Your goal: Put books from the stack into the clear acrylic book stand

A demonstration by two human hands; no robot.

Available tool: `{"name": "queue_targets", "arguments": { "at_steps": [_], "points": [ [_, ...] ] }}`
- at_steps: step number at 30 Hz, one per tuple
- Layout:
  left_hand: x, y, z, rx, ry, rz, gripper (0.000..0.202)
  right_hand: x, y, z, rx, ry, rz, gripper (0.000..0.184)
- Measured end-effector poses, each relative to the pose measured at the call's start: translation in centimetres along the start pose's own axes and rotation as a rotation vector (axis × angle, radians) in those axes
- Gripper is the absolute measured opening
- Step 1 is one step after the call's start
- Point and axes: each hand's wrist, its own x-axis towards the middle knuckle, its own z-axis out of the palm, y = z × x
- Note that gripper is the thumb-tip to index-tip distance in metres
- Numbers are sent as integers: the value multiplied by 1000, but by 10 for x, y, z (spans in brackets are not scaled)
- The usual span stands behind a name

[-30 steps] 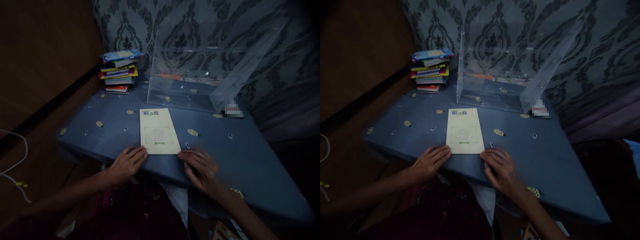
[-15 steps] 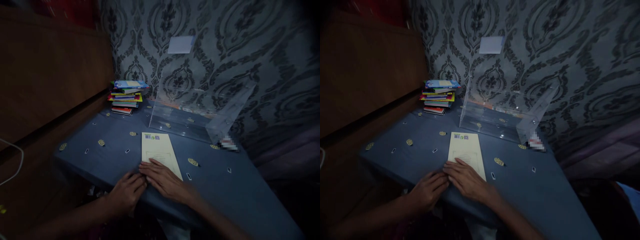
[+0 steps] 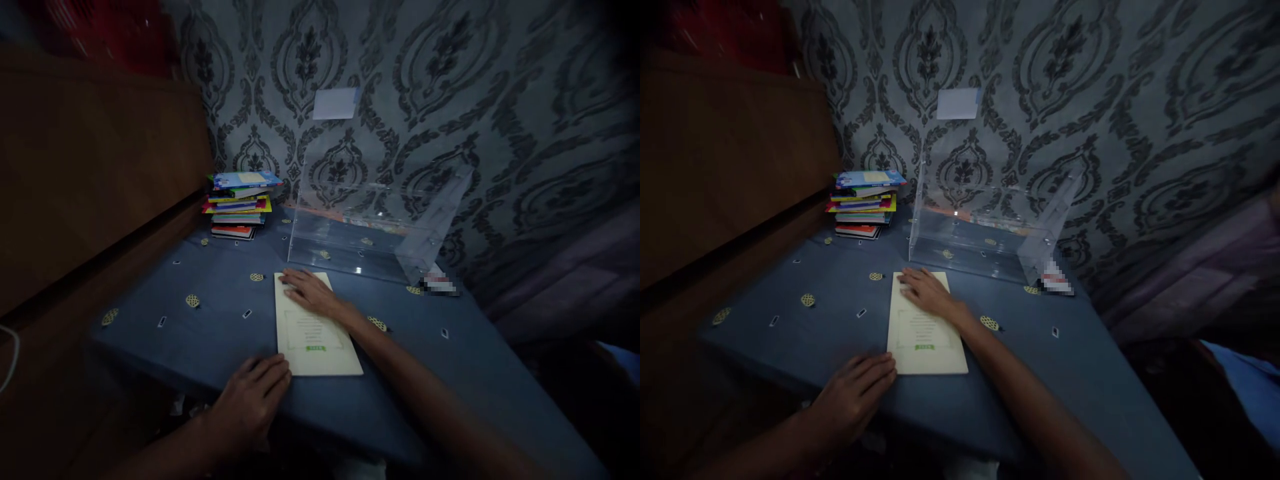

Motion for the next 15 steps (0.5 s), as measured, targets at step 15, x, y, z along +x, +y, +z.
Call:
{"name": "queue_targets", "arguments": {
  "at_steps": [15],
  "points": [
    [8,-11,-12,-80,-197,-64,36,-58,12,2,-44,126,239,56]
  ]
}}
